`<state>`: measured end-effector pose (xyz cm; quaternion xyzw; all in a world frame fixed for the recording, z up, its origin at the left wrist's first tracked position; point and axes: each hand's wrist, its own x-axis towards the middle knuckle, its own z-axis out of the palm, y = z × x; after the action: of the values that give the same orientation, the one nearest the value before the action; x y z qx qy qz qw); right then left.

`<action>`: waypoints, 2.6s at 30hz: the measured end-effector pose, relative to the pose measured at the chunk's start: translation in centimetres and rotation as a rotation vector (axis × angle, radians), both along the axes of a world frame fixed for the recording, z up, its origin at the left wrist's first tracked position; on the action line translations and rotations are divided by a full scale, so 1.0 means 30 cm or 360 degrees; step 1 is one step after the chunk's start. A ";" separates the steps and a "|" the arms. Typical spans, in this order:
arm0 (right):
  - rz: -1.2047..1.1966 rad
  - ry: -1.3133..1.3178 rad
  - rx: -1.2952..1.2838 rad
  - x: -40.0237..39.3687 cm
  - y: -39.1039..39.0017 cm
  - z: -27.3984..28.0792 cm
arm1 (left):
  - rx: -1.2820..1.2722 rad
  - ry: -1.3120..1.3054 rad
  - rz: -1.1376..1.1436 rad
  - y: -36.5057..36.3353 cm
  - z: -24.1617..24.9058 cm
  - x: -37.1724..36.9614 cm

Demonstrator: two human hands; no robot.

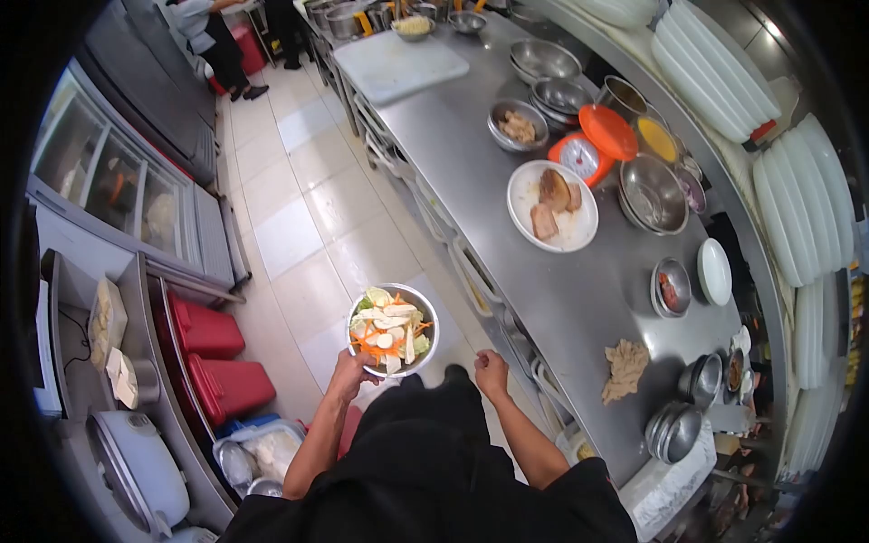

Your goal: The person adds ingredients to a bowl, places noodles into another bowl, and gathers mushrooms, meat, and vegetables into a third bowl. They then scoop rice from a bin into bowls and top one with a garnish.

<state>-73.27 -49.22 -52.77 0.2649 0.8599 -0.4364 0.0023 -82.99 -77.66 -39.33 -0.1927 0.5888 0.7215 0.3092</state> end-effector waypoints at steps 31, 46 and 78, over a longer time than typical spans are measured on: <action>-0.1026 0.0844 0.1085 -1.360 0.105 0.641 | 0.0013 0.0211 -0.0366 -0.113 0.085 -1.591; -0.1730 0.0737 0.0456 -1.449 -0.234 0.564 | 0.0007 0.0247 -0.1162 0.198 0.172 -2.057; 0.1098 0.0586 0.0077 -4.154 -0.836 0.921 | -0.0242 0.0313 0.0094 -0.652 0.200 -3.361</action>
<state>-197.90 -74.30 -25.13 -0.1224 0.8945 -0.4299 -0.0117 -183.81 -97.23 -33.34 -0.1611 0.6633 0.6991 0.2131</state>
